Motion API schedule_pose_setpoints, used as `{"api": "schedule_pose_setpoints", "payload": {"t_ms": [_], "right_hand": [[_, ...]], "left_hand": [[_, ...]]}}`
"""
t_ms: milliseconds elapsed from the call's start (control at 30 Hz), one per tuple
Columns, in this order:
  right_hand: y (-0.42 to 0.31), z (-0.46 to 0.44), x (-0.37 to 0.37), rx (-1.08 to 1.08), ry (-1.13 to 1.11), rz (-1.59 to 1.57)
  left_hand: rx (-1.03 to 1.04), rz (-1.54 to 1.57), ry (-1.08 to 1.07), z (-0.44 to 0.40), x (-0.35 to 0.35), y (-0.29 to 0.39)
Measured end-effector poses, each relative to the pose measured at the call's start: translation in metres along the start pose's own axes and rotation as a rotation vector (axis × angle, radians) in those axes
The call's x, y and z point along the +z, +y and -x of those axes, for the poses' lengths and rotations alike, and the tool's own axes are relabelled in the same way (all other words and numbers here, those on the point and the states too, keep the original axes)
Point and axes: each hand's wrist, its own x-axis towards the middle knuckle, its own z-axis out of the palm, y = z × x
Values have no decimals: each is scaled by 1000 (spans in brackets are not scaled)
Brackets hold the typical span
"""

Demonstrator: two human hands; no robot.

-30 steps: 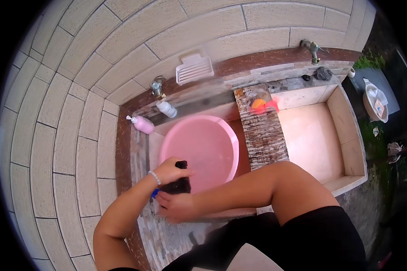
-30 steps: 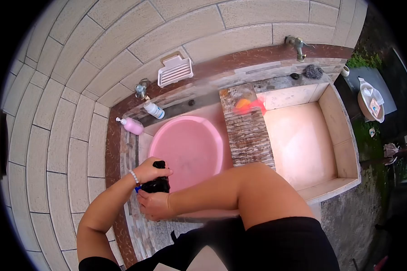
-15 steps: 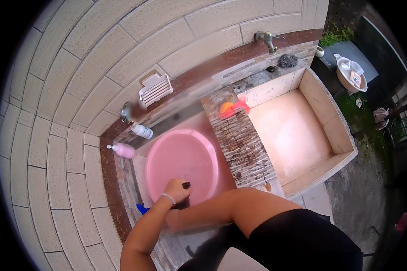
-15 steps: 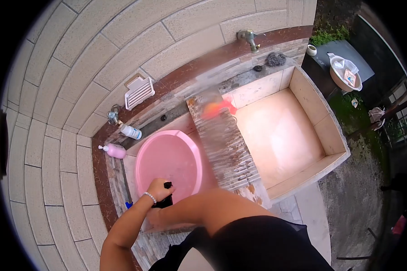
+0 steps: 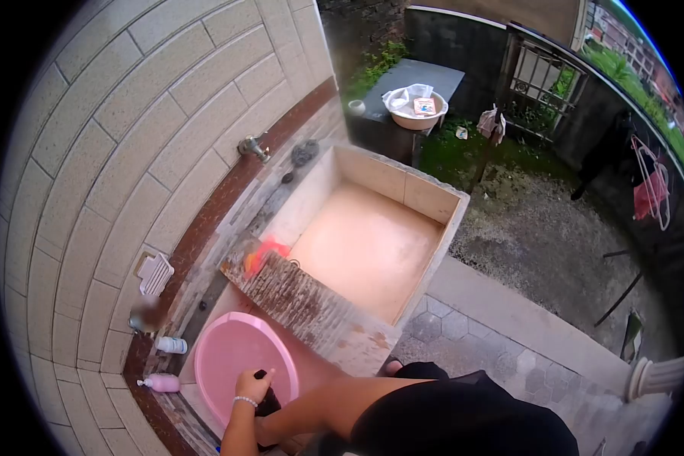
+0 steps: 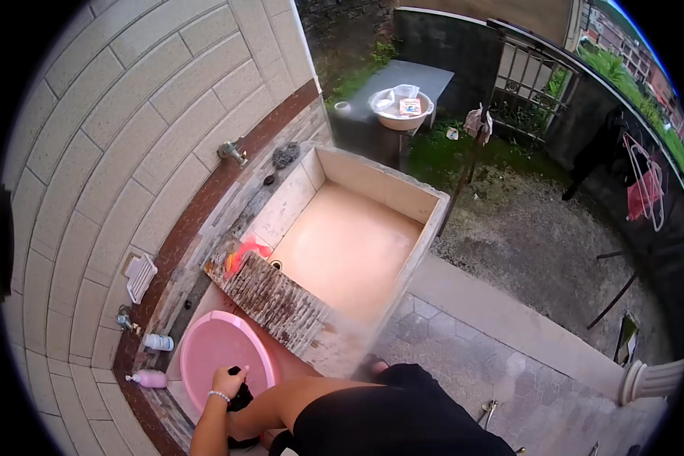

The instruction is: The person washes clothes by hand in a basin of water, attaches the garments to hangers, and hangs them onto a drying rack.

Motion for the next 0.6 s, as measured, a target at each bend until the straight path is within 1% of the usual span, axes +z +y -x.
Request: {"api": "schedule_pose_setpoints", "payload": {"t_ms": [67, 167, 267, 367, 433, 500, 533, 567, 600], "right_hand": [[-5, 14, -8, 58, 2, 64], [-17, 39, -22, 141, -13, 179], [-33, 67, -41, 228, -51, 298], [-55, 92, -62, 280, -129, 436], [-68, 115, -80, 288, -213, 511], [-88, 154, -102, 285, -214, 507], [-105, 186, -118, 301, -106, 460], [-122, 217, -134, 310, 3, 410], [-144, 248, -152, 368, 279, 328]], "left_hand": [[-2, 35, 35, 15, -4, 11], [77, -15, 69, 35, -9, 37], [255, -120, 67, 36, 9, 61], [433, -267, 100, 34, 34, 100], [517, -164, 3, 47, 38, 140], [490, 231, -294, -7, 58, 144], [409, 459, -487, 7, 54, 164], [297, 570, -624, 22, 48, 185], [293, 662, -709, 31, 48, 202]]}}
